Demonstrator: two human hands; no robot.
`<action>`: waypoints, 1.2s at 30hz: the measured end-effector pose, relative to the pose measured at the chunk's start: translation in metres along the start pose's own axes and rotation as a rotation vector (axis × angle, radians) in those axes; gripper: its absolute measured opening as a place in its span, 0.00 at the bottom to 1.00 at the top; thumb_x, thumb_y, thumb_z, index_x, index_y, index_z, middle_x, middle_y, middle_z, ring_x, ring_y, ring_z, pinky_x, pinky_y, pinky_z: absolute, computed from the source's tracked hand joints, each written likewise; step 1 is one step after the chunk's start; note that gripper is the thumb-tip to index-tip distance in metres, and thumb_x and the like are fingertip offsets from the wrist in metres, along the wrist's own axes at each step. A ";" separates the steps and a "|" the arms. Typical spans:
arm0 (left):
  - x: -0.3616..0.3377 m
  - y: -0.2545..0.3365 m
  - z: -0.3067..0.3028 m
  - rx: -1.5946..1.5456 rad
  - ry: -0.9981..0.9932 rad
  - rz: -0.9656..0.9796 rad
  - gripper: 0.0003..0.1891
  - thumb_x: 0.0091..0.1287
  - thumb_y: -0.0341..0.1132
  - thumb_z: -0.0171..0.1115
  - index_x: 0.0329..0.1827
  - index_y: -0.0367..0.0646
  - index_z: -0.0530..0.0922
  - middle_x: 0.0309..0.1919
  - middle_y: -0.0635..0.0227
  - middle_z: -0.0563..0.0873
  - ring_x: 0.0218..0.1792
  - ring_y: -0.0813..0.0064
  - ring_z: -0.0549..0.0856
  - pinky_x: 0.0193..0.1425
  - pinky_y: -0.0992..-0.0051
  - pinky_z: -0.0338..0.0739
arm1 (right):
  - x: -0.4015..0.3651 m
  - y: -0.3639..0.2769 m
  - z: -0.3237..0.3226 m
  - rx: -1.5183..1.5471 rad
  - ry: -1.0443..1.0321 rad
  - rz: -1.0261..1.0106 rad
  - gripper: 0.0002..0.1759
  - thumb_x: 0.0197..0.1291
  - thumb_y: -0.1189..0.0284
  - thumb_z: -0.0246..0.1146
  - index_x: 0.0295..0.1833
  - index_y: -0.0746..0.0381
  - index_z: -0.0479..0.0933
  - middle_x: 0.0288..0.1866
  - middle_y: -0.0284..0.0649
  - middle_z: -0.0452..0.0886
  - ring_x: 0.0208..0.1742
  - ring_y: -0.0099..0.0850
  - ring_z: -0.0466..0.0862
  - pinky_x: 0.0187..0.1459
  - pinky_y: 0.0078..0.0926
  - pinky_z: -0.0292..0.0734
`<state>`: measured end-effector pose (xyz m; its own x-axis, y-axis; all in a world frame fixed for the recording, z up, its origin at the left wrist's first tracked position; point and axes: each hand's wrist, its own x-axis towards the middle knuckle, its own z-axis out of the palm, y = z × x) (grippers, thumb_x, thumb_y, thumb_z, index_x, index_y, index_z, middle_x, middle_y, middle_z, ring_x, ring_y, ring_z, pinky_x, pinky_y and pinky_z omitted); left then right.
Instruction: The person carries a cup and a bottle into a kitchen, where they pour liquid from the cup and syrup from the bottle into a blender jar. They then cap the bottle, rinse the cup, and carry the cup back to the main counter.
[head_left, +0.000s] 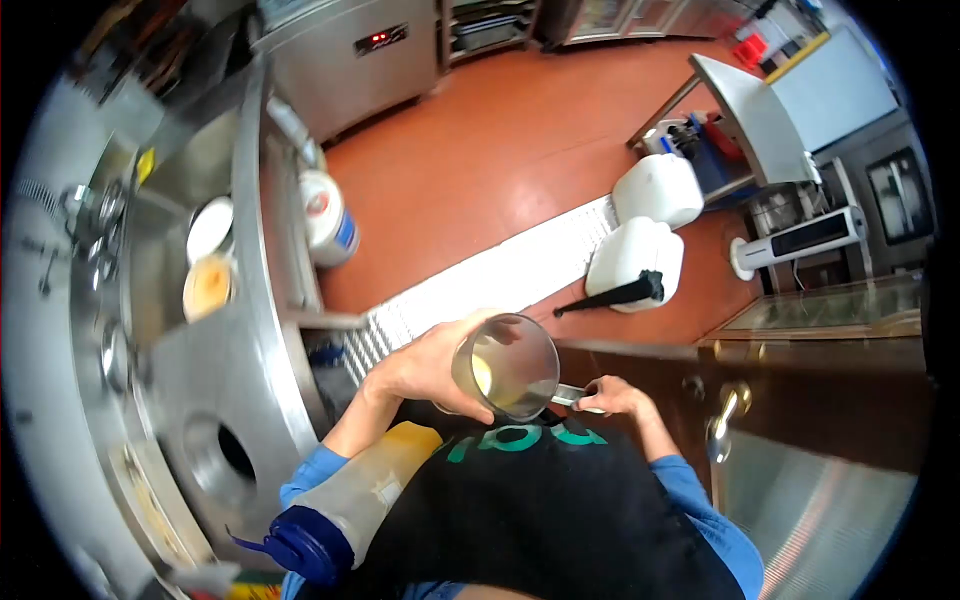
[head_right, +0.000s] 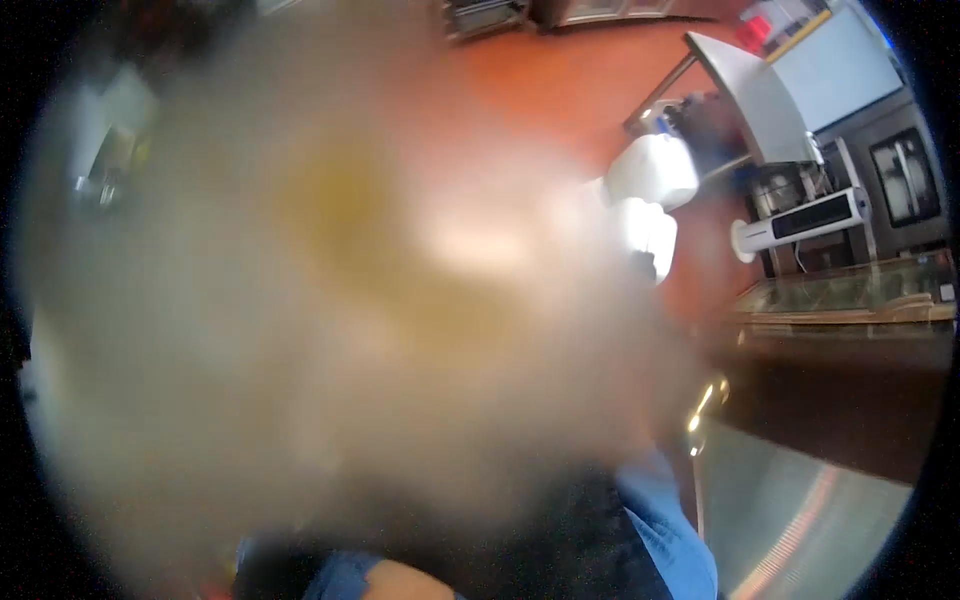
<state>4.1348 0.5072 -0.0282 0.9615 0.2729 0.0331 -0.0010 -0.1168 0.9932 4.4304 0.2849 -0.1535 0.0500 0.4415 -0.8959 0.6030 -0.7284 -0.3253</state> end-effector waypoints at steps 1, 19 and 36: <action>0.020 0.003 -0.018 -0.019 -0.011 0.011 0.53 0.35 0.38 0.84 0.69 0.39 0.65 0.58 0.56 0.79 0.61 0.62 0.77 0.68 0.66 0.70 | 0.021 0.015 0.006 0.209 -0.003 0.002 0.37 0.48 0.46 0.69 0.51 0.69 0.81 0.41 0.45 0.85 0.41 0.34 0.84 0.39 0.29 0.82; 0.544 0.008 -0.320 0.118 -0.256 -0.063 0.55 0.35 0.36 0.85 0.71 0.40 0.64 0.61 0.59 0.78 0.65 0.64 0.75 0.69 0.65 0.69 | 0.327 0.018 -0.382 1.380 0.283 -0.012 0.33 0.56 0.47 0.68 0.55 0.64 0.77 0.41 0.39 0.81 0.39 0.30 0.82 0.35 0.34 0.84; 1.188 -0.024 -0.482 0.064 -0.592 0.083 0.55 0.38 0.41 0.85 0.71 0.37 0.63 0.62 0.54 0.77 0.65 0.63 0.75 0.70 0.65 0.67 | 0.315 -0.008 -0.999 2.009 0.497 -0.545 0.35 0.66 0.50 0.53 0.67 0.68 0.67 0.52 0.52 0.82 0.48 0.42 0.85 0.50 0.48 0.82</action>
<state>5.1441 1.2943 0.0409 0.9485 -0.3159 0.0242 -0.0840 -0.1770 0.9806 5.2373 0.9529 -0.1304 0.5625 0.5678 -0.6011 -0.8045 0.2083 -0.5562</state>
